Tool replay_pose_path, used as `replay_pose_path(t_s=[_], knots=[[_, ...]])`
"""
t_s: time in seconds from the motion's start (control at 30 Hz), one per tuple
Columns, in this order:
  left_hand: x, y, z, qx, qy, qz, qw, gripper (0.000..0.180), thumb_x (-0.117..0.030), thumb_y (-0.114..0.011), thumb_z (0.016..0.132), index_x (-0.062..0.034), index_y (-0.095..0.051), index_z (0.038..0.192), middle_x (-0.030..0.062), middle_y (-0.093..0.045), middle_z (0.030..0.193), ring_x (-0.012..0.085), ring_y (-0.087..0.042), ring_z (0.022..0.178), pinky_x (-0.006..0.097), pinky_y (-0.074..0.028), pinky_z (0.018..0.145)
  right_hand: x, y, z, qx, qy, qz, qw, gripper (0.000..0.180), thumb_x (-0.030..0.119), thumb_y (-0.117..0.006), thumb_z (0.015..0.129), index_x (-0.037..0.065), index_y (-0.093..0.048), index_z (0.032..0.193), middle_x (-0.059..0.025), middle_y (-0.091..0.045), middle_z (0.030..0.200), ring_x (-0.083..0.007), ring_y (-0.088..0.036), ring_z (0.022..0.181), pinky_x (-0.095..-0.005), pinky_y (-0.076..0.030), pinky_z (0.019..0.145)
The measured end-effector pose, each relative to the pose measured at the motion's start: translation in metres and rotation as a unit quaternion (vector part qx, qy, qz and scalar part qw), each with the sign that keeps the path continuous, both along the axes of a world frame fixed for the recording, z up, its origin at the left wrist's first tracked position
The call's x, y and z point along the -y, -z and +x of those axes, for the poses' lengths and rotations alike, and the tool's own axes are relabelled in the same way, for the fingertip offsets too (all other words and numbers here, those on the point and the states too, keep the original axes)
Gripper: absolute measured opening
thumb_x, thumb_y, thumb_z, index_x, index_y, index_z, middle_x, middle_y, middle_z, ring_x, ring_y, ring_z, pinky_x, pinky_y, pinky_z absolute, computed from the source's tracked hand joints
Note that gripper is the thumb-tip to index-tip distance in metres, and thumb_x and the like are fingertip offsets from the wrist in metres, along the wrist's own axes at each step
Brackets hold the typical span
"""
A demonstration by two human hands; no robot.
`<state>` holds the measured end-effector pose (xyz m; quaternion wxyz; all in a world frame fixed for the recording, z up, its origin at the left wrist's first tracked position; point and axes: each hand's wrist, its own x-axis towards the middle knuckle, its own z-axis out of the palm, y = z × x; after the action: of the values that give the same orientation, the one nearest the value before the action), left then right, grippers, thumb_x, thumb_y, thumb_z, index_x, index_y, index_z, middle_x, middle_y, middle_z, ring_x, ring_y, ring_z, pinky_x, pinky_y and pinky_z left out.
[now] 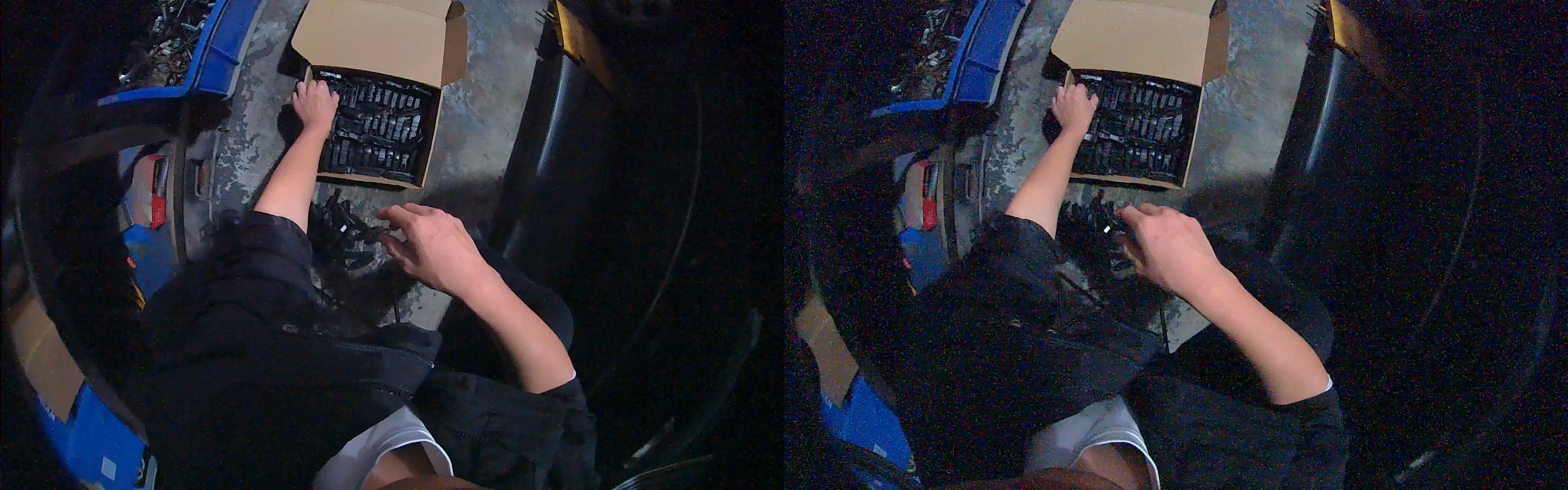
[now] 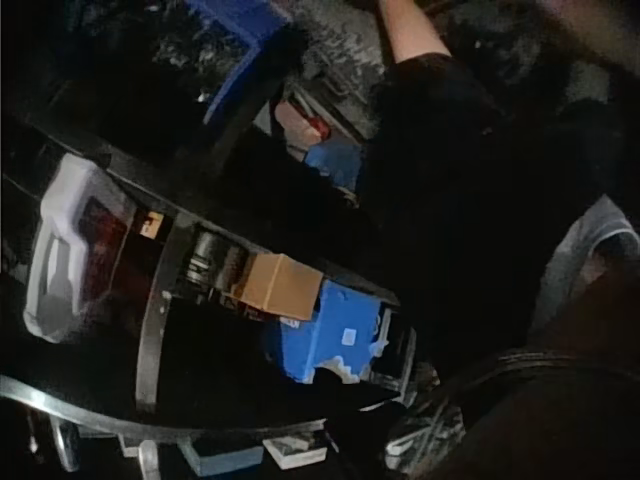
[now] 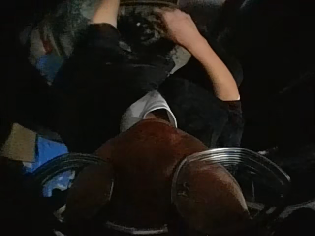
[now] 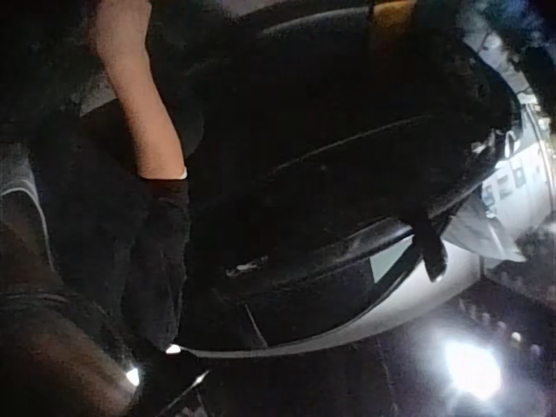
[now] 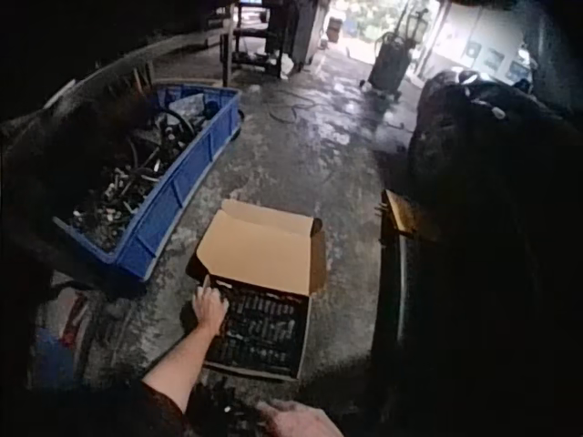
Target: The person sits on the floor and repeatedly picks up small black plastic components from a cardboard box. They manipulate the parts by hand, snapping them together or apart, and place them back into the box or onto the floor.
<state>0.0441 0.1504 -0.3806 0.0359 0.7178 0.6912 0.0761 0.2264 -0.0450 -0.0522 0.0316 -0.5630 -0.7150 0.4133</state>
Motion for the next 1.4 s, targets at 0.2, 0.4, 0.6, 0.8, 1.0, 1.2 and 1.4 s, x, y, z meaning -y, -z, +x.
replay_pose_path(t_s=[0.2,0.4,0.6,0.8,1.0,1.2,1.4], knots=[[-0.003,0.003,0.0,-0.014,0.018,0.008,1.0,0.03,-0.034,-0.077,0.075,-0.0104,-0.07,0.092,0.0073,-0.064,0.101,0.0292,-0.058,0.105,0.046,-0.048,0.087,-0.005,-0.005,-0.001,0.004,-0.005,-0.034,0.999,0.03,0.02,-0.064,0.091,0.003,-0.062,0.115,-0.0193,-0.067,0.101,-0.0382,-0.066,0.094,-0.0465,-0.054,0.084],[-0.005,-0.009,-0.006,0.0,0.023,0.01,1.0,0.028,-0.035,-0.076,0.078,-0.01,-0.069,0.088,0.0077,-0.064,0.098,0.0303,-0.059,0.102,0.047,-0.048,0.086,-0.005,-0.008,-0.003,0.017,-0.013,-0.035,0.999,0.031,0.02,-0.065,0.09,0.004,-0.062,0.116,-0.0191,-0.067,0.104,-0.0383,-0.065,0.096,-0.0463,-0.054,0.085],[0.048,-0.04,-0.036,0.202,-0.123,0.146,0.961,0.026,-0.031,-0.062,0.088,-0.0066,-0.062,0.08,0.0112,-0.063,0.088,0.0342,-0.06,0.094,0.046,-0.048,0.082,-0.005,-0.011,-0.003,0.014,-0.016,-0.009,1.0,0.03,0.021,-0.066,0.089,0.005,-0.062,0.115,-0.0185,-0.067,0.103,-0.0389,-0.065,0.096,-0.0467,-0.054,0.084],[0.182,-0.012,-0.109,0.121,-0.291,-0.04,0.948,0.025,-0.031,-0.062,0.087,-0.0068,-0.065,0.094,0.015,-0.065,0.098,0.0364,-0.062,0.096,0.048,-0.048,0.082,-0.002,-0.017,-0.005,0.009,-0.02,0.029,0.999,0.029,0.02,-0.065,0.09,0.005,-0.064,0.115,-0.0172,-0.068,0.105,-0.0372,-0.066,0.097,-0.0462,-0.053,0.085],[0.258,0.028,-0.129,0.082,-0.308,-0.321,0.892,0.047,-0.034,-0.069,0.081,-0.0141,-0.063,0.122,0.0153,-0.061,0.123,0.0352,-0.057,0.117,0.049,-0.046,0.098,0.005,-0.014,-0.004,0.02,-0.023,0.063,0.998,0.032,0.025,-0.068,0.087,0.006,-0.065,0.112,-0.0176,-0.07,0.099,-0.0366,-0.068,0.094,-0.0479,-0.055,0.082],[0.272,0.047,-0.139,0.063,-0.234,-0.351,0.904,0.055,-0.03,-0.075,0.079,-0.015,-0.059,0.129,0.0133,-0.057,0.131,0.0335,-0.053,0.125,0.05,-0.045,0.101,0.006,-0.013,-0.005,0.012,-0.037,0.084,0.996,0.035,0.027,-0.068,0.086,0.006,-0.065,0.114,-0.0174,-0.071,0.098,-0.0362,-0.068,0.093,-0.0481,-0.056,0.082],[0.262,0.035,-0.12,0.066,-0.208,-0.341,0.914,0.05,-0.029,-0.079,0.078,-0.016,-0.064,0.125,0.0128,-0.058,0.13,0.0342,-0.055,0.122,0.047,-0.046,0.1,0.01,-0.011,0.002,0.017,-0.032,0.052,0.998,0.033,0.025,-0.068,0.086,0.005,-0.066,0.113,-0.018,-0.07,0.101,-0.0368,-0.068,0.094,-0.0484,-0.056,0.082]])
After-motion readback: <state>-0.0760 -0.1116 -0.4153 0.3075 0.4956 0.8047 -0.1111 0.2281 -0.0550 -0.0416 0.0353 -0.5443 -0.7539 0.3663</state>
